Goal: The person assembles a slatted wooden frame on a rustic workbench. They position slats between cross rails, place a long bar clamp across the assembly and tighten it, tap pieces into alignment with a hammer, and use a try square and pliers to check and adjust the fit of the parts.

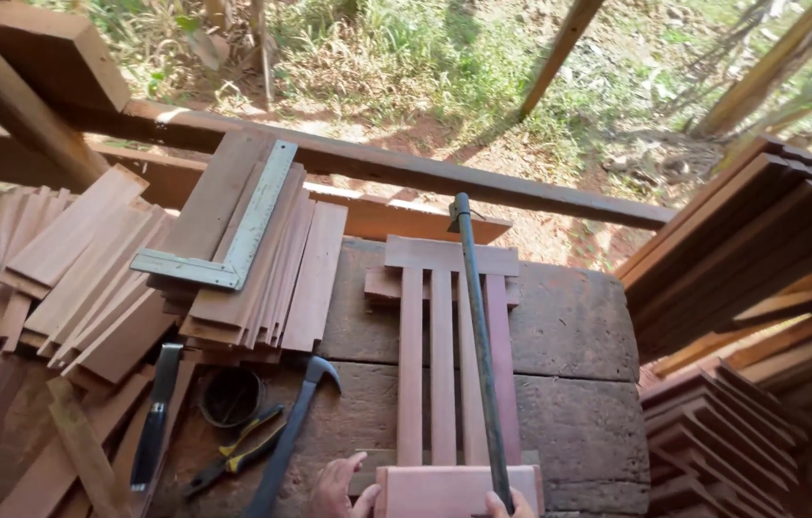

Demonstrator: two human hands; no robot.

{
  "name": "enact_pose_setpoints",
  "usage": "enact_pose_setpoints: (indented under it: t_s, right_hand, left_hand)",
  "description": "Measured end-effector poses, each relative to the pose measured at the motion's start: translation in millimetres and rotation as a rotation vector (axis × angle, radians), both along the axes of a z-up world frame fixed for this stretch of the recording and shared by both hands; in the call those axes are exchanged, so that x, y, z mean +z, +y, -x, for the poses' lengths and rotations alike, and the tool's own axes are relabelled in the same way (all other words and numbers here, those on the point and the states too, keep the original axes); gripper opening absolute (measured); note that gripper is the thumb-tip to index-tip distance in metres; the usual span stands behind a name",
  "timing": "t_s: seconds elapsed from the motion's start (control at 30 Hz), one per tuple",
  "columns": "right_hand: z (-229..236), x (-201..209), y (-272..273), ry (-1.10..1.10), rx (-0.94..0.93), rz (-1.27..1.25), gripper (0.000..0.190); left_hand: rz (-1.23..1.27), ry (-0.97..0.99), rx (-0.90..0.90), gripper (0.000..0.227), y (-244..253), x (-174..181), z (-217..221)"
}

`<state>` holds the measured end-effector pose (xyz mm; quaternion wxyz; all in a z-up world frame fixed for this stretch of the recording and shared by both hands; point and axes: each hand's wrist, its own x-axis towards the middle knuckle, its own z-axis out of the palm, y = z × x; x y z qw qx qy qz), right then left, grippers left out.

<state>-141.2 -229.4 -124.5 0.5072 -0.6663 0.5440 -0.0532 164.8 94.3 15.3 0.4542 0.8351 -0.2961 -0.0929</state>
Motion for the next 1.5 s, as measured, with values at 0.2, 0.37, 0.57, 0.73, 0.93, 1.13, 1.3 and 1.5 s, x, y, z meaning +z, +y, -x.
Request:
enact_pose_setpoints:
  t_s: [0.2,0.37,0.57,0.73,0.93,1.13,1.3,1.5]
  right_hand:
    - [-42,51,83,-0.049,-0.245,0.132,0.032]
    - [-81,158,118,0.095,-0.204,0.005,0.032]
    - [-98,187,126,0.168,-0.194,-0.008,0.031]
    - [-91,208,136,0.218,-0.101,0.031,0.033]
    - [-102,251,143,0.182,-0.089,0.046,0.029]
    - [-110,257,144,0.148,-0.093,0.098,0.032]
    - [-107,266,150,0.125,-0.070,0.070,0.031]
    - [-104,254,149,0.143,-0.050,0.129,0.032]
  left_hand:
    - [-0.147,0.178,-0.052,0.067,31,5,-13]
    - [-0.126,0.188,-0.094,0.066,30,20,-8]
    - [-0.061,0.117,-0.118,0.069,19,21,11]
    - [-0.021,0.157,-0.180,0.064,18,77,32]
    - [-0.037,0.108,-0.190,0.062,19,118,54]
    - [-0.054,0.154,-0.217,0.062,10,138,62]
    - [-0.111,0.215,-0.212,0.064,12,134,67]
    - [-0.141,0.203,-0.255,0.063,5,127,70]
